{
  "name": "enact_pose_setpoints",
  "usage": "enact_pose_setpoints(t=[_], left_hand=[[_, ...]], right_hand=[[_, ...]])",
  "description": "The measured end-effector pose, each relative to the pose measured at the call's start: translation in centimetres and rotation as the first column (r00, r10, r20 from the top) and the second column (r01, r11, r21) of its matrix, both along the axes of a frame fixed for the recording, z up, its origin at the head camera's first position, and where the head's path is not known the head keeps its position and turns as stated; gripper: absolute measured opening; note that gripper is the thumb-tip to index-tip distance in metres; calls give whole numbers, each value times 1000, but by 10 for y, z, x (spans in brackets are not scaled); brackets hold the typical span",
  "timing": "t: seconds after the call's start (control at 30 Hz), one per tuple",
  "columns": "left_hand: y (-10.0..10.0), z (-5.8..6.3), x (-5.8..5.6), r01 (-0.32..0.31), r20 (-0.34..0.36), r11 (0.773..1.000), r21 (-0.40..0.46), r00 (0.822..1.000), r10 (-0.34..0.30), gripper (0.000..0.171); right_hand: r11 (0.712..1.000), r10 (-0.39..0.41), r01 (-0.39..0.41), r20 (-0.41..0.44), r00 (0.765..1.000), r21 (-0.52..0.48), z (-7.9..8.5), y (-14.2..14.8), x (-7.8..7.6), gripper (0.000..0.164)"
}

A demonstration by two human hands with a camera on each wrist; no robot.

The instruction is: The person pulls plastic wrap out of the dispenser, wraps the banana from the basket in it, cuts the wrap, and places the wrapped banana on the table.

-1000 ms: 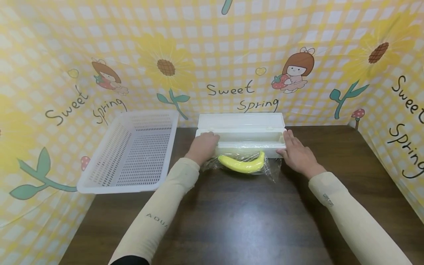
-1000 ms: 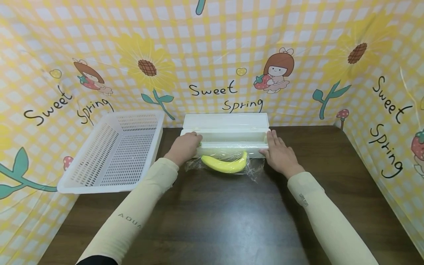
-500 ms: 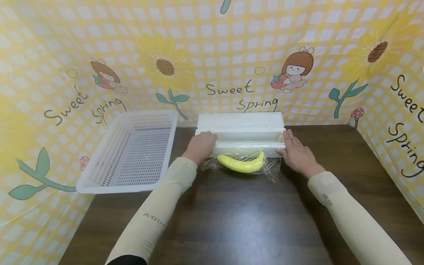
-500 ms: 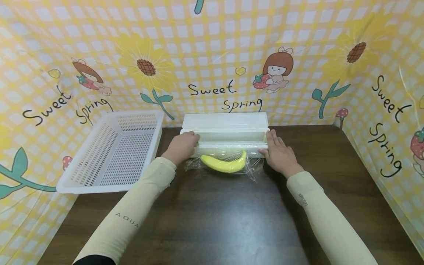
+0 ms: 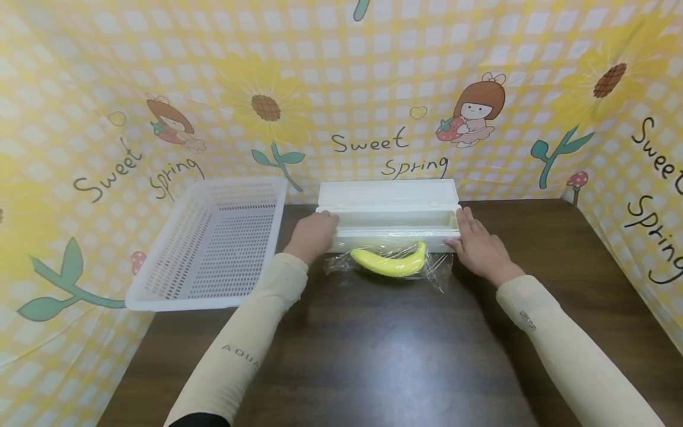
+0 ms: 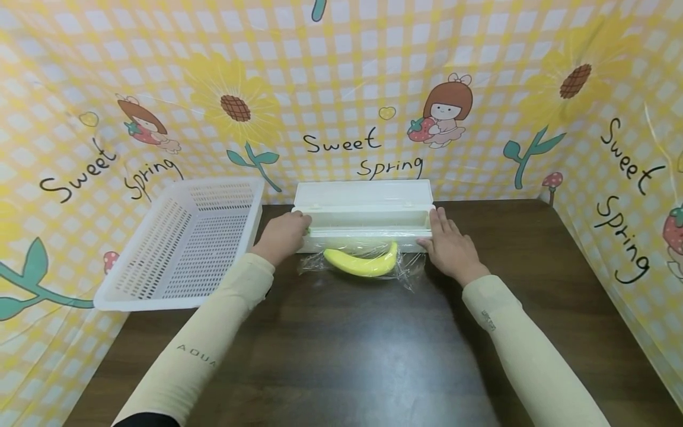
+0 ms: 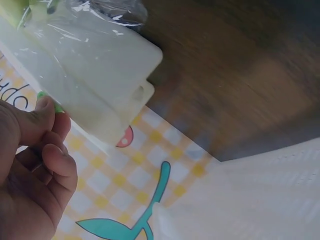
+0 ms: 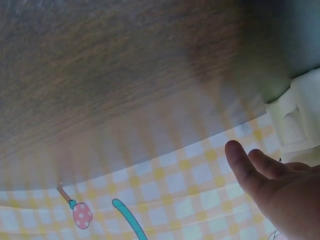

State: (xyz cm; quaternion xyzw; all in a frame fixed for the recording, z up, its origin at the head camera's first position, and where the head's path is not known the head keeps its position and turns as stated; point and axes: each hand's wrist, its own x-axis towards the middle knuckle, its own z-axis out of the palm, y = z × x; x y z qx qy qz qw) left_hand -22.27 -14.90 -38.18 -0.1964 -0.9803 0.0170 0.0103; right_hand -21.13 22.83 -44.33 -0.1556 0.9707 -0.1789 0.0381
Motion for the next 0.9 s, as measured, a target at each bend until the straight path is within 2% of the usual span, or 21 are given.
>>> enact_pose_setpoints(t=[0.33,0.5,0.9], left_hand=[[-6,-1,0,-28,-7,1000,-11,1000,28,20],[-9,0,1,-54,12,998,-24,998,54,23],[-14,-1,1,-49,-26,998,-26,999,48,20]], right_hand=[[1000,-5,5,0,1000,2,0,0,1,80],[1000,-6,7,8,1000,-2,0,-1,1,80],[1000,-10,10,3,1000,-1,2,0,2,80]])
